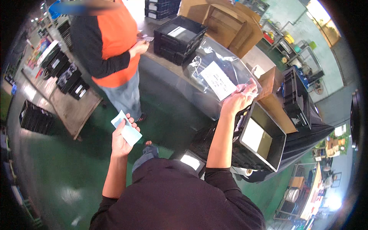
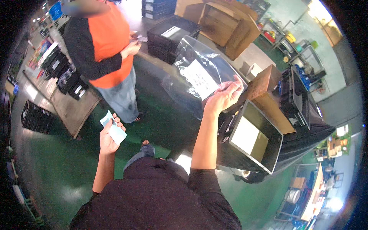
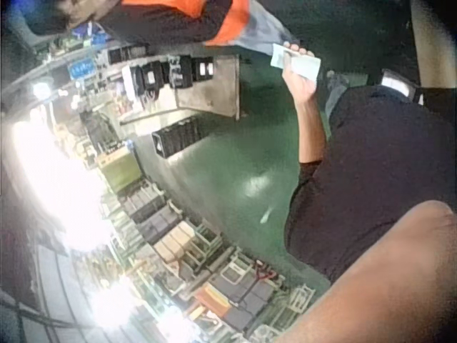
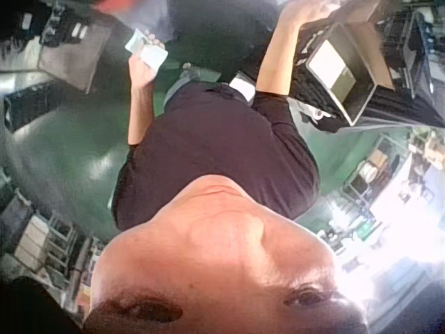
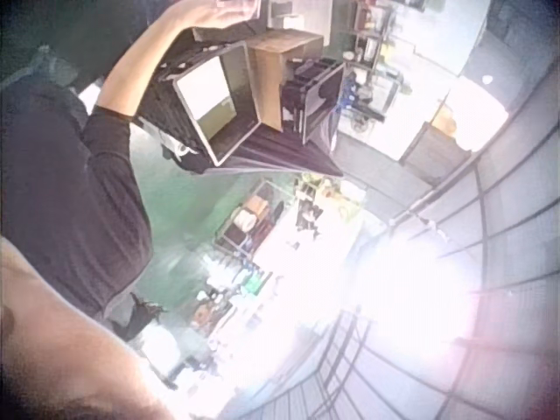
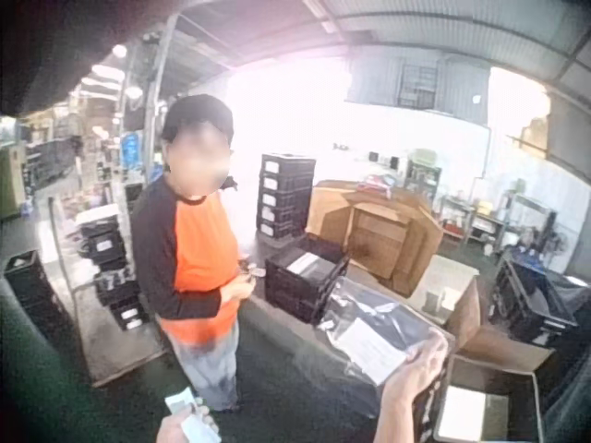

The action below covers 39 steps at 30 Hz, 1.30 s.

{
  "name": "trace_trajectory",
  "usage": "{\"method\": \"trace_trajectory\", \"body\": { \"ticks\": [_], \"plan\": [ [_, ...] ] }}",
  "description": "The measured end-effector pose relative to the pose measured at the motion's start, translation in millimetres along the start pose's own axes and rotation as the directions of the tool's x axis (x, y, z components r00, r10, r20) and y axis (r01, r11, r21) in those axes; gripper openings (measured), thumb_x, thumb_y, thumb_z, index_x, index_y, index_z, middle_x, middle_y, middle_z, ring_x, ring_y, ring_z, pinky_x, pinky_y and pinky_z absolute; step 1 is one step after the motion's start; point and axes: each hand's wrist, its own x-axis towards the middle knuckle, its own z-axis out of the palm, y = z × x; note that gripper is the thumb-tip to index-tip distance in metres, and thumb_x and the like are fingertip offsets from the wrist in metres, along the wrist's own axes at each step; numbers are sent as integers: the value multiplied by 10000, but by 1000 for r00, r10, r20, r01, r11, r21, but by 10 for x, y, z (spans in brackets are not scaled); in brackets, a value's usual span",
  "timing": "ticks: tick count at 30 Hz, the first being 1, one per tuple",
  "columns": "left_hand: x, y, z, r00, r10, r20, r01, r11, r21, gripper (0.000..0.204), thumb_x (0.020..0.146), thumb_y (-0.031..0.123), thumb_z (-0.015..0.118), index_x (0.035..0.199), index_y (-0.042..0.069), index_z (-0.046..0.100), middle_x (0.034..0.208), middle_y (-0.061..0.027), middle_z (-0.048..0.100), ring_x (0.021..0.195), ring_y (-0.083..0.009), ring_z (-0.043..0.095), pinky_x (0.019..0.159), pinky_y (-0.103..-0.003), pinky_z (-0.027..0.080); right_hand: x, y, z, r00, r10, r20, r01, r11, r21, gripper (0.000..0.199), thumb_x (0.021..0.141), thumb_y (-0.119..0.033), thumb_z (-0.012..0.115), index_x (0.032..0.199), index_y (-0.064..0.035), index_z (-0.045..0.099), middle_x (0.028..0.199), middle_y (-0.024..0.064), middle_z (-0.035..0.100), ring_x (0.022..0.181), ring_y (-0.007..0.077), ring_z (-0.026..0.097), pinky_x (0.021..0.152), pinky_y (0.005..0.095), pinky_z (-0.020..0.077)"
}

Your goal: The person places a label on a plastic bag, walks to a scale, and hands the bag to another person. Then the person retrieves a wet cloth, washes it, and wipes the inside of a black plastic crate.

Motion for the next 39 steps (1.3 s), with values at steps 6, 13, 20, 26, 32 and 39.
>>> {"method": "trace_trajectory", "body": {
  "ticks": [6, 13, 20, 26, 32, 39],
  "plan": [
    [601, 165, 233, 991, -127, 47, 123, 990, 73, 261, 946, 238, 492, 1134, 58, 510, 929, -52, 539, 816, -180, 550, 772, -368, 486, 215, 223, 272, 989, -141, -33, 140, 990, -34, 240, 988, -281, 437, 999, -59, 528, 575, -49, 369, 476, 23, 330, 406, 176, 246],
    [962, 204, 127, 957, -288, 18, 286, 955, 81, 278, 946, 251, 496, 1144, 57, 486, 928, -50, 526, 834, -174, 542, 782, -368, 483, 249, 360, 475, 988, -118, -99, 113, 992, -52, 259, 994, -300, 422, 992, -59, 517, 579, -52, 362, 501, 27, 333, 444, 176, 277],
    [1150, 285, 27, 941, -338, 19, 335, 938, 87, 289, 942, 254, 505, 1150, 54, 491, 931, -49, 533, 830, -177, 548, 791, -374, 489, 268, 365, 595, 979, -192, -72, 179, 972, -150, 306, 997, -321, 405, 1002, -39, 521, 575, -51, 370, 507, 33, 335, 469, 178, 293],
    [1235, 316, -22, 929, -370, 11, 367, 926, 83, 293, 942, 257, 503, 1138, 39, 517, 912, -55, 551, 811, -183, 556, 776, -371, 486, 284, 350, 604, 974, -222, -45, 209, 958, -195, 326, 1000, -331, 395, 1032, -31, 518, 579, -52, 367, 521, 31, 337, 484, 176, 292],
    [1258, 334, -52, 898, -440, 21, 436, 895, 92, 298, 941, 258, 501, 1122, 24, 533, 897, -63, 566, 804, -196, 560, 764, -367, 481, 248, 345, 580, 977, -206, -45, 192, 957, -219, 328, 992, -348, 410, 1058, -43, 509, 630, -50, 398, 552, 28, 362, 498, 170, 303],
    [1177, 298, 102, 829, -556, 61, 532, 818, 217, 302, 934, 213, 505, 1124, -19, 537, 911, -103, 598, 827, -218, 607, 790, -369, 505, 242, 338, 555, 960, -271, -73, 248, 941, -228, 316, 989, -348, 417, 1046, -52, 512, 662, -41, 421, 541, 36, 380, 464, 177, 319]
  ]
}}
